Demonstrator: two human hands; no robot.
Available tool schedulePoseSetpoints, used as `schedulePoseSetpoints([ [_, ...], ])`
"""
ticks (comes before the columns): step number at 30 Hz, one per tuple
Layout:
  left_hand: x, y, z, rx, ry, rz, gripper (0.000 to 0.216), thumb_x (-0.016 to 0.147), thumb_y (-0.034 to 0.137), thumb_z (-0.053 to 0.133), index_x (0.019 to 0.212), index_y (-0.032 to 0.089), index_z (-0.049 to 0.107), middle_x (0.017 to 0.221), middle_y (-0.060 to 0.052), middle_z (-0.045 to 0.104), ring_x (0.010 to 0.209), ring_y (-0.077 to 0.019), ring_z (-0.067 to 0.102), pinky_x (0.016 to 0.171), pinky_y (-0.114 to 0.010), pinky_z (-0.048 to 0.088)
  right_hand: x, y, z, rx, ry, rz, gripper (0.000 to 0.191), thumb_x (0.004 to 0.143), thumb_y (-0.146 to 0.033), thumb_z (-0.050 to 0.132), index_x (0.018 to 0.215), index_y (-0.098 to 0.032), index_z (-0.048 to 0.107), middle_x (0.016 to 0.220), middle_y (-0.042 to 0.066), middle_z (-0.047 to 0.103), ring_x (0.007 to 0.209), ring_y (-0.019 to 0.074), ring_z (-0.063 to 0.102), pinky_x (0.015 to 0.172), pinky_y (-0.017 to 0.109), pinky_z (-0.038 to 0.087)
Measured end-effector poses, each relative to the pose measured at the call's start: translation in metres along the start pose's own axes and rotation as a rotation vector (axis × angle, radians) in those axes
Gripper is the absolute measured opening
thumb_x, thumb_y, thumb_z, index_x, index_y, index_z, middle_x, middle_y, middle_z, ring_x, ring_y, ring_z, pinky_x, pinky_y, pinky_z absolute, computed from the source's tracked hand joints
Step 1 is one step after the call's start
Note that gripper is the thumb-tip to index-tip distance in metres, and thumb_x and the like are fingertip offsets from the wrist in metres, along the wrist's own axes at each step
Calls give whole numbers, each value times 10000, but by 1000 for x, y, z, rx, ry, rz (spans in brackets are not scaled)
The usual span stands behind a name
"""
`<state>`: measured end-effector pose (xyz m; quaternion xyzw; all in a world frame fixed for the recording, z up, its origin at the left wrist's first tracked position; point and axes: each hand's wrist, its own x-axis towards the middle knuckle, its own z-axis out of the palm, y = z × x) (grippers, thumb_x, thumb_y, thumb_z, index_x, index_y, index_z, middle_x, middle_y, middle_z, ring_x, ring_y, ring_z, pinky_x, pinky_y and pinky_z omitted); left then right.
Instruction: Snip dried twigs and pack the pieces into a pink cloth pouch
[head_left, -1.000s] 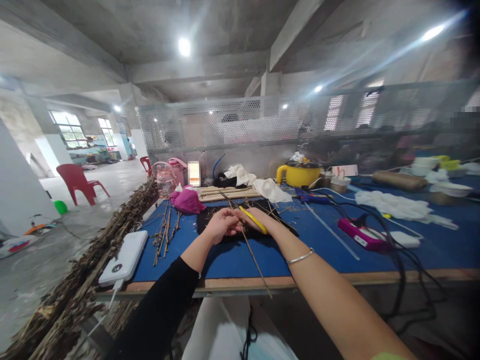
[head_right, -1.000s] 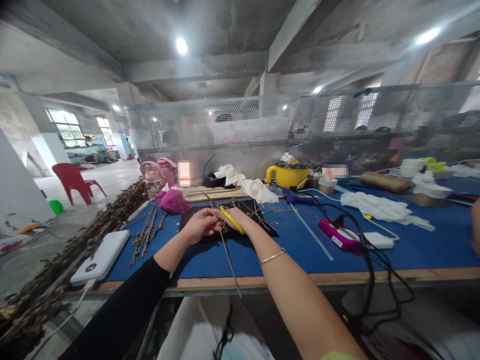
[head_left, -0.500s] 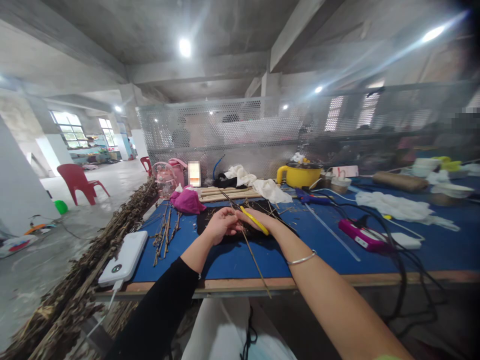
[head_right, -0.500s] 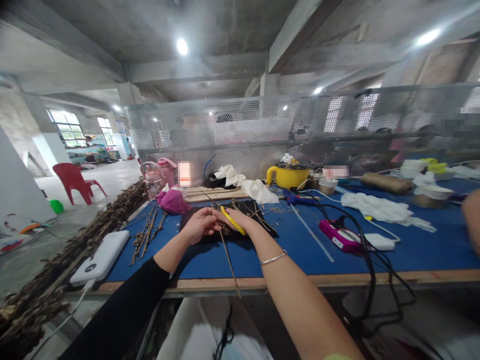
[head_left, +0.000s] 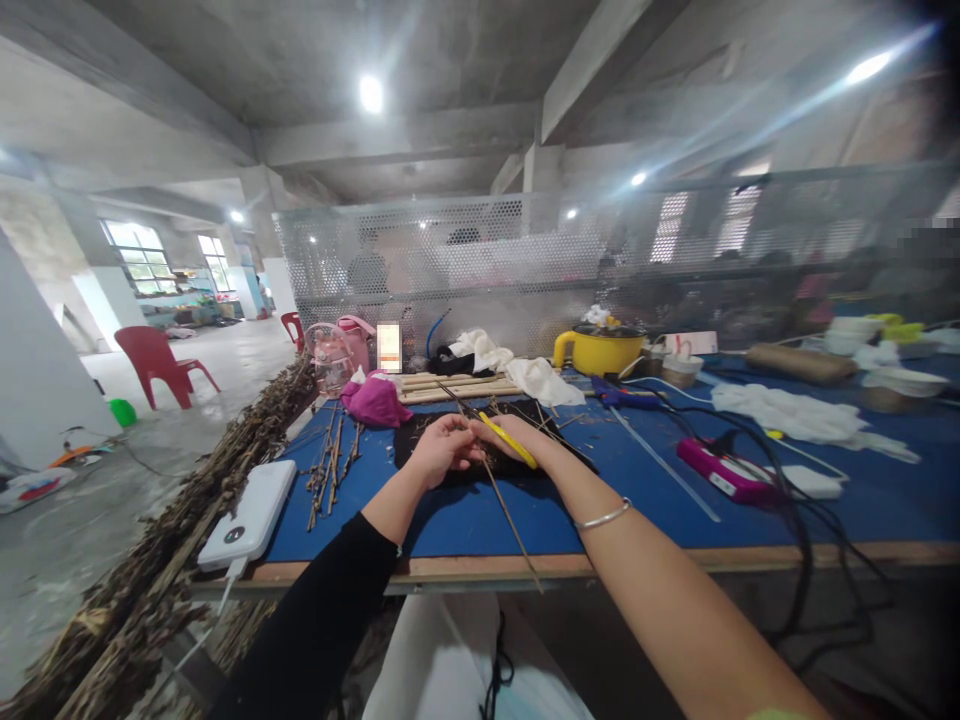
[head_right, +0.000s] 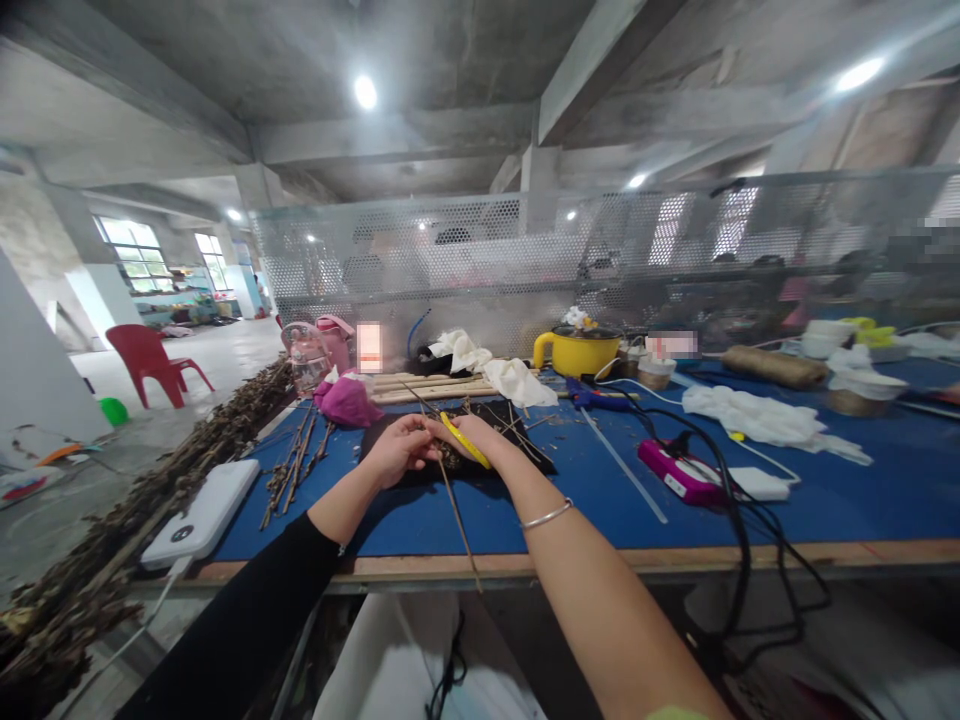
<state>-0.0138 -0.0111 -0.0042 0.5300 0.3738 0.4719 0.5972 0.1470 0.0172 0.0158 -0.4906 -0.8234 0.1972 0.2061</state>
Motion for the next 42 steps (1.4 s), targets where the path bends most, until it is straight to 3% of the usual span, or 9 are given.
schedulePoseSetpoints([
  [5, 0, 1, -1, -4, 11, 0, 274, 667, 291, 664, 827, 179, 472, 597, -11, 623, 515, -117, 621, 394, -127, 371, 0, 1, 0, -42, 4, 17, 704, 738, -741, 289, 652, -123, 615, 584, 51, 560, 545, 140, 469, 517, 235, 338],
  [13, -2, 4, 2, -21, 15, 9, 345, 625, 354, 696, 832, 182, 480, 594, 15, 595, 495, -102, 606, 377, -120, 357, 0, 0, 0, 48, -57, -41, 632, 750, -710, 349, 826, -145, 621, 830, 92, 653, 743, 194, 574, 667, 260, 416],
  [22, -1, 3, 0, -35, 35, 22, 347, 617, 355, 695, 820, 185, 470, 599, 21, 588, 513, -113, 620, 369, -117, 347, 0, -3, 4, 38, 10, -13, 660, 728, -719, 377, 799, -122, 649, 790, 98, 663, 727, 204, 584, 655, 261, 419],
  [29, -1, 5, 1, -41, 55, 17, 320, 618, 323, 693, 812, 181, 482, 602, 16, 589, 515, -111, 616, 370, -121, 349, 4, 0, 6, -44, 25, -33, 710, 745, -734, 291, 697, -121, 645, 678, 80, 638, 618, 176, 554, 569, 243, 381],
  [37, 0, 5, 1, -100, 69, 32, 320, 595, 254, 703, 852, 164, 535, 656, 14, 589, 476, -78, 575, 355, -126, 346, 0, -2, 4, -47, 13, 20, 612, 735, -699, 402, 930, -151, 593, 851, 101, 654, 747, 208, 590, 616, 250, 407],
  [42, 0, 4, 2, -108, 73, 25, 312, 592, 247, 699, 844, 162, 537, 670, 9, 595, 484, -81, 581, 348, -125, 342, -1, -6, 5, -60, 30, 41, 617, 735, -689, 418, 956, -140, 593, 894, 116, 653, 783, 221, 597, 648, 263, 418],
])
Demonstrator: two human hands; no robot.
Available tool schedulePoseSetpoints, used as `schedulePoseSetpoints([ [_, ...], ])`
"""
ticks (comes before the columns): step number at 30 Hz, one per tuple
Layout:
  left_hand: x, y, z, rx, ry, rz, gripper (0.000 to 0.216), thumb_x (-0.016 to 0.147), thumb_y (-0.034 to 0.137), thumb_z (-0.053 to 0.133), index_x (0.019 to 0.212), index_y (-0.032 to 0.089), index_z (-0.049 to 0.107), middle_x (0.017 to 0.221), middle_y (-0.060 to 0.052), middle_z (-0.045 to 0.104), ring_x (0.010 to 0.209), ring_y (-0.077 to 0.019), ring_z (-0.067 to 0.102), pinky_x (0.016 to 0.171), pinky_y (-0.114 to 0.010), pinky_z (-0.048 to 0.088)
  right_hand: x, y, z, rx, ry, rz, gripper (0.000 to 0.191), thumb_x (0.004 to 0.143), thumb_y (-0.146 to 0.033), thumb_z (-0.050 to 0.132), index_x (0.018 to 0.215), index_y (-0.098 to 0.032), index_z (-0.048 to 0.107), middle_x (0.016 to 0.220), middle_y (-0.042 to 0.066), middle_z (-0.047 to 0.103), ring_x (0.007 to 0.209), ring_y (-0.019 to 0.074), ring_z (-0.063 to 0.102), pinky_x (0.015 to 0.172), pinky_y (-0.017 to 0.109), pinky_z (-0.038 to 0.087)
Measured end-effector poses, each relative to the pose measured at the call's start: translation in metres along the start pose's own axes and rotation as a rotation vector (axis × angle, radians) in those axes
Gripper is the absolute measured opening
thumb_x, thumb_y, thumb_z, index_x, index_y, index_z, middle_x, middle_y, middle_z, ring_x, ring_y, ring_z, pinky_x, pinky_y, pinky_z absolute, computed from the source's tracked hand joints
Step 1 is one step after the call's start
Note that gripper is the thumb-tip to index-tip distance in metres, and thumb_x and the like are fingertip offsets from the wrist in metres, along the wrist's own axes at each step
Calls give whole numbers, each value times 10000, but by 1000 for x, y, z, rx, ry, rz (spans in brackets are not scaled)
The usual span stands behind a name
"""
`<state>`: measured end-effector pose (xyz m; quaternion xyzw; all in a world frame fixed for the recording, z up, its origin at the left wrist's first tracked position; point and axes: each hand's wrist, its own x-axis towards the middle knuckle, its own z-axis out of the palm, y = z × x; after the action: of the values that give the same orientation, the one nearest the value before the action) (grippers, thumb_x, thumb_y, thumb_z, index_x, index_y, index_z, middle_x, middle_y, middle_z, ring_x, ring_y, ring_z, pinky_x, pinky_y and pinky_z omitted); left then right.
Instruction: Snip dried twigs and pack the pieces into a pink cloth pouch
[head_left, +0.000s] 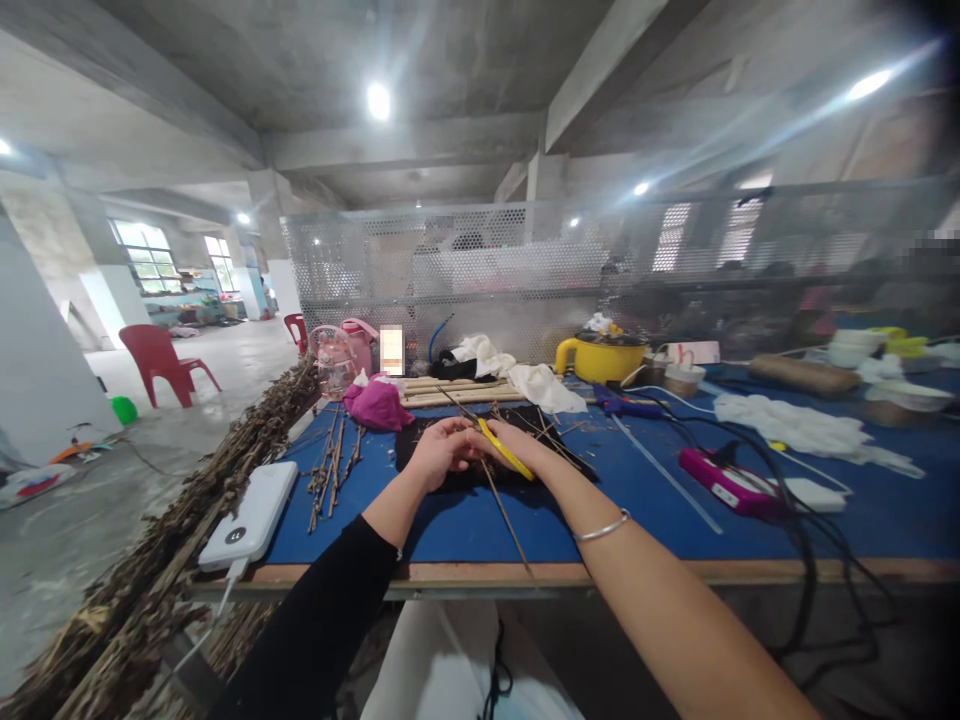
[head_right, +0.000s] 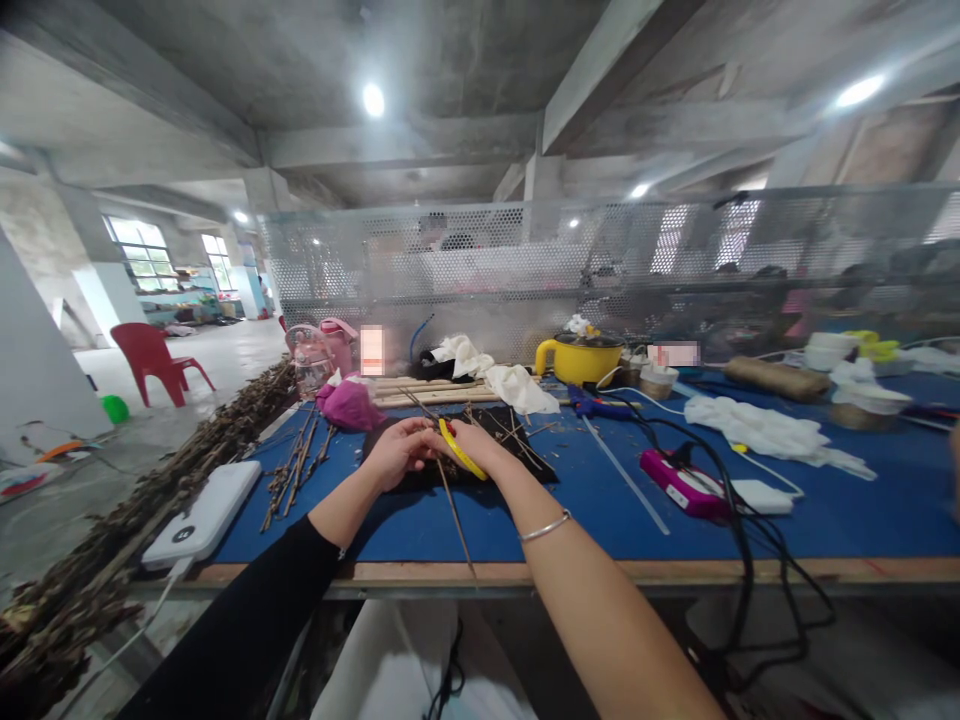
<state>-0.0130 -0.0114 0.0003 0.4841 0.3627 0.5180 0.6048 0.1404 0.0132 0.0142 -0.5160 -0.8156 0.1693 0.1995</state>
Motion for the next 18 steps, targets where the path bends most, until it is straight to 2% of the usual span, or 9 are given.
schedulePoseSetpoints([
  [8, -1, 4, 0, -2, 14, 10, 289, 576, 230, 715, 806, 150, 559, 618, 12, 593, 461, -69, 557, 350, -125, 320, 6, 9, 4, -22, 23, -25, 682, 704, -742, 371, 806, -129, 650, 722, 85, 651, 620, 187, 566, 546, 245, 374],
  [12, 2, 2, -2, 16, 38, 2, 283, 590, 229, 713, 821, 142, 574, 612, 3, 591, 474, -76, 564, 354, -127, 325, 7, 11, 4, -49, 20, -41, 685, 717, -745, 337, 739, -141, 661, 670, 76, 645, 607, 189, 570, 552, 246, 369],
  [14, 3, 0, -3, 3, 47, 11, 285, 606, 242, 710, 836, 140, 577, 632, -2, 596, 481, -75, 566, 355, -129, 329, 6, 9, 2, -61, 19, -24, 657, 717, -734, 360, 755, -151, 659, 697, 80, 654, 641, 197, 585, 565, 243, 378],
  [18, 4, 0, -4, -16, 63, 17, 253, 640, 262, 693, 830, 133, 587, 624, 0, 585, 465, -61, 547, 353, -126, 325, 1, 3, -1, -24, -8, -3, 588, 712, -689, 449, 930, -174, 631, 875, 88, 669, 768, 214, 605, 625, 244, 412],
])
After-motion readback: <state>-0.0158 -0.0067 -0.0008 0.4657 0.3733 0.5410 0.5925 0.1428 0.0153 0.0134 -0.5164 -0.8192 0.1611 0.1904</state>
